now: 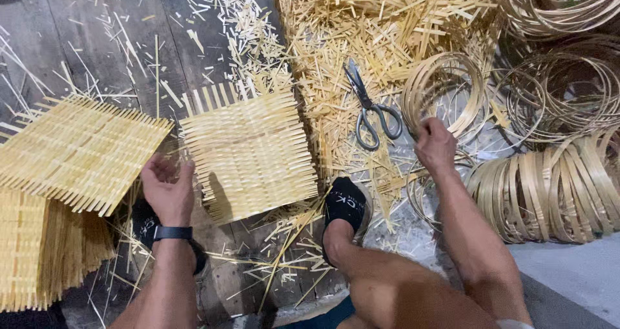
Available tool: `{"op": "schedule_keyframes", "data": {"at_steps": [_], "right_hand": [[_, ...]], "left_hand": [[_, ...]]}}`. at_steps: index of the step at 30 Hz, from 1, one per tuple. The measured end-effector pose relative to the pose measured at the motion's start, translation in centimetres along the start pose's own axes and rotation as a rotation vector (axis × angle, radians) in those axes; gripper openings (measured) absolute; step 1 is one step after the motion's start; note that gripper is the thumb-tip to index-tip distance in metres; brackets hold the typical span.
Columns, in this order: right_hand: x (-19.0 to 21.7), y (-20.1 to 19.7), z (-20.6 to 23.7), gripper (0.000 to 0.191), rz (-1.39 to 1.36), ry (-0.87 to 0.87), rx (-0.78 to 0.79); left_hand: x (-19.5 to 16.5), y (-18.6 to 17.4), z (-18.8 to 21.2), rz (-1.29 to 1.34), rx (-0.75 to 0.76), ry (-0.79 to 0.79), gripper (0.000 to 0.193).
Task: The person sits on the floor assembling bamboo sieves. They place a woven bamboo mat over a wooden mold, fit a bent bamboo rim around the mat, press the rim down to seat it, trim excess bamboo strips with scissors, and set finished sieves onto a growing stack.
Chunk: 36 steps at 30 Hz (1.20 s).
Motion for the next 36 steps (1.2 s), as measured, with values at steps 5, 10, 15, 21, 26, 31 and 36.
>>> {"op": "schedule_keyframes", "data": {"at_steps": [5, 10, 15, 21, 26, 31, 36], "right_hand": [[2.4, -8.8, 2.3, 0.01, -0.034, 0.05, 0.062], [8.9, -18.8, 3.1, 0.012, -1.426, -0.091, 0.317], [18.2, -22.6, 2.4, 0.013, -1.226, -0.071, 0.48], [31.4, -28.4, 6.8, 0.04, -0.078, -1.074, -0.225], [37.5, -26.1, 9.6, 0.02, -0.151, -1.115, -0.042], [40.4, -24.4, 11.9, 0.015, -0.111, -1.322, -0.174], [41.0, -23.0, 13.0, 0.018, -0.152, -1.219, -0.249]], "left_hand": [[-7.9, 0.9, -0.4, 0.068, 0.009, 0.096, 0.055], [-18.1, 9.6, 0.6, 0.139, 0.439, 0.172, 0.042], [-20.7, 14.8, 3.5, 0.86, 0.581, -0.377, 0.041], [-21.7, 10.7, 6.1, 0.822, 0.598, -0.559, 0.03], [-23.2, 8.9, 6.9, 0.694, 0.663, -0.673, 0.044], [-23.3, 8.9, 6.6, 0.643, 0.878, -0.83, 0.075], [-21.4, 9.0, 6.5, 0.68, 0.636, -0.76, 0.075]]}}
Point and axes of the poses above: each hand's wrist, its own z-axis away from the middle knuckle, its own y-axis out of the palm, x = y × z, the point moved 5 cm from there along -z, towards the middle knuckle, and after that the axes turned 10 degrees about z, right-handed, at the moved point
